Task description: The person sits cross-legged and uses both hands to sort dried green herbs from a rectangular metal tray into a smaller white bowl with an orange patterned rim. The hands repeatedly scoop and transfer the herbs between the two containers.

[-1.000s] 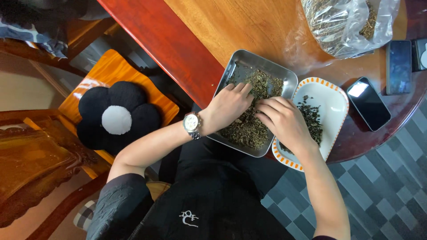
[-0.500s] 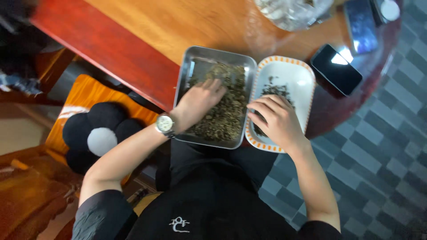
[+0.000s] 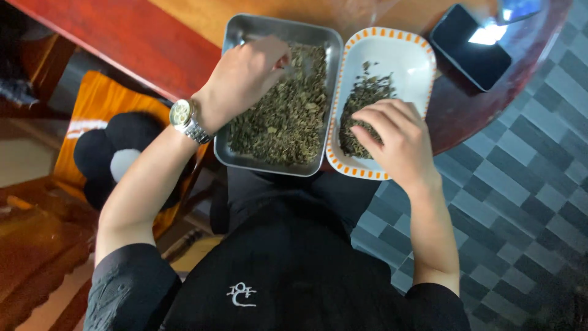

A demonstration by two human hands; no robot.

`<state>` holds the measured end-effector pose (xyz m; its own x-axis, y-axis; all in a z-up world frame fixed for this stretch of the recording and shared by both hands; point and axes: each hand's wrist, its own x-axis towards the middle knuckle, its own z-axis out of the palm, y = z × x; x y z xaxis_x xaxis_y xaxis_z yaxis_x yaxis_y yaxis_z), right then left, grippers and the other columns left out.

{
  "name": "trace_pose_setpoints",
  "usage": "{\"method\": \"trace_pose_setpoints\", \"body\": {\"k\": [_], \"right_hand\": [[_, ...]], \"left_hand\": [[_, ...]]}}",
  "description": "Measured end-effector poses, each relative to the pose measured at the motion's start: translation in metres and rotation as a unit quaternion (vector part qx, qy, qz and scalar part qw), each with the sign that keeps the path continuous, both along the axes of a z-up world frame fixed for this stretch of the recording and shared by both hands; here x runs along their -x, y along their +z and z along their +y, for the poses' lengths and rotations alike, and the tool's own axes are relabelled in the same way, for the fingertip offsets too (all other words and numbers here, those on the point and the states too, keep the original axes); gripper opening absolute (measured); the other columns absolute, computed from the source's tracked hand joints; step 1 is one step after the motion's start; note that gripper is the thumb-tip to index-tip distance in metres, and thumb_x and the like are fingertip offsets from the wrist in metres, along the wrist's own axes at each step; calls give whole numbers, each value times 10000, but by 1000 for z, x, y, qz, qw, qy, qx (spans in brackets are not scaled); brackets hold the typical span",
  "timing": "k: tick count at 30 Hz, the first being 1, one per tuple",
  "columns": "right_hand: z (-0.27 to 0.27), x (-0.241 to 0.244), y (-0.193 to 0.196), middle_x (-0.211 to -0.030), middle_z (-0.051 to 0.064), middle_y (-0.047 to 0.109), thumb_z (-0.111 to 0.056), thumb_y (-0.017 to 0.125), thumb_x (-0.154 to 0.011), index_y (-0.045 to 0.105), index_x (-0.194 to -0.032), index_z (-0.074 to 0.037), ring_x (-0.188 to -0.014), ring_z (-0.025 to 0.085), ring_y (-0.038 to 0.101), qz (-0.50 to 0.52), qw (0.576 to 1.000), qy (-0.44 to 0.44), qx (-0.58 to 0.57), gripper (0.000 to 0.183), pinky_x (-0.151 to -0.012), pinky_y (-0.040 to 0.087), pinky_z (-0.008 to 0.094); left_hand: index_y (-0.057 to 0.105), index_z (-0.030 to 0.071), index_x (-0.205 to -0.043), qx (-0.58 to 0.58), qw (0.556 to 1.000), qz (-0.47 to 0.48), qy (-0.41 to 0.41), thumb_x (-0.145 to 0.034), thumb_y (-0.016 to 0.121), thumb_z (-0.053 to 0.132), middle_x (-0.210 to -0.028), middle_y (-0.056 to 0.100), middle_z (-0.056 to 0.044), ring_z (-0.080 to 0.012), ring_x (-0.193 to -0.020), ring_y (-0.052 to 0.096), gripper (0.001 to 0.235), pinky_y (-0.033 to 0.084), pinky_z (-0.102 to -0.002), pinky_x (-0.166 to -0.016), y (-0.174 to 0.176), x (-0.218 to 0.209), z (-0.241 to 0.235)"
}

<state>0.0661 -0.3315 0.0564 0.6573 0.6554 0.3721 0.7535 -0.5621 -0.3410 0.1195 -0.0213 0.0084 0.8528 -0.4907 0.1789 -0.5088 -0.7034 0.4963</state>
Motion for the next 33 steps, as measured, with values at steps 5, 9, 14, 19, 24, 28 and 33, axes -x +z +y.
{"method": "trace_pose_setpoints", "body": {"k": [5,9,14,19,24,28,33], "right_hand": [[10,-16,-9,-1056,68,736,-110,861,-957,721,-1074,-66,-1022,251,652,-23,999,18,42,188,-863,486,374],[35,-37,-13,-1073,40,704,-160,879,-945,710,-1090,-91,-983,244,604,-37,995,53,78,234,-835,459,372],[73,-68,-37,-1017,41,706,-81,836,-937,748,-1048,-69,-970,231,589,-24,990,88,105,142,-863,481,363],[95,-88,-56,-1009,10,713,-113,831,-909,770,-1022,-130,-982,220,601,-26,978,127,164,129,-860,480,350],[107,-93,-55,-1050,37,721,-200,842,-857,766,-1067,-115,-988,226,613,45,964,136,224,238,-925,525,399],[109,-95,-59,-1054,35,722,-207,835,-863,753,-1051,-118,-986,225,617,60,959,126,248,224,-916,521,399],[107,-97,-62,-1035,25,718,-197,829,-869,763,-1021,-113,-986,224,610,50,959,117,254,186,-909,525,400]], "left_hand": [[624,25,-992,-9,1000,-11,8,-992,653,-56,-895,652,-85,-193,-691,651,85,558,-273,-506,-1,18,7],[622,-6,-982,23,999,31,28,-977,619,-101,-934,676,-124,-236,-767,687,95,637,-308,-621,0,41,12],[591,-19,-975,57,996,62,43,-986,634,-106,-932,635,-132,-220,-748,645,97,644,-286,-658,-1,69,17],[554,0,-969,64,993,83,50,-953,669,-69,-910,571,-104,-231,-728,586,136,548,-337,-593,-4,83,21],[587,8,-983,79,992,85,46,-1031,618,42,-921,594,-112,-289,-777,606,67,532,-433,-674,-10,87,24],[586,-16,-1100,88,992,80,40,-1032,568,1,-978,624,-148,-335,-845,626,72,521,-455,-698,-6,91,26],[567,5,-1066,82,996,16,24,-994,654,3,-914,623,-125,-286,-793,633,113,571,-400,-676,1,102,23]]}}
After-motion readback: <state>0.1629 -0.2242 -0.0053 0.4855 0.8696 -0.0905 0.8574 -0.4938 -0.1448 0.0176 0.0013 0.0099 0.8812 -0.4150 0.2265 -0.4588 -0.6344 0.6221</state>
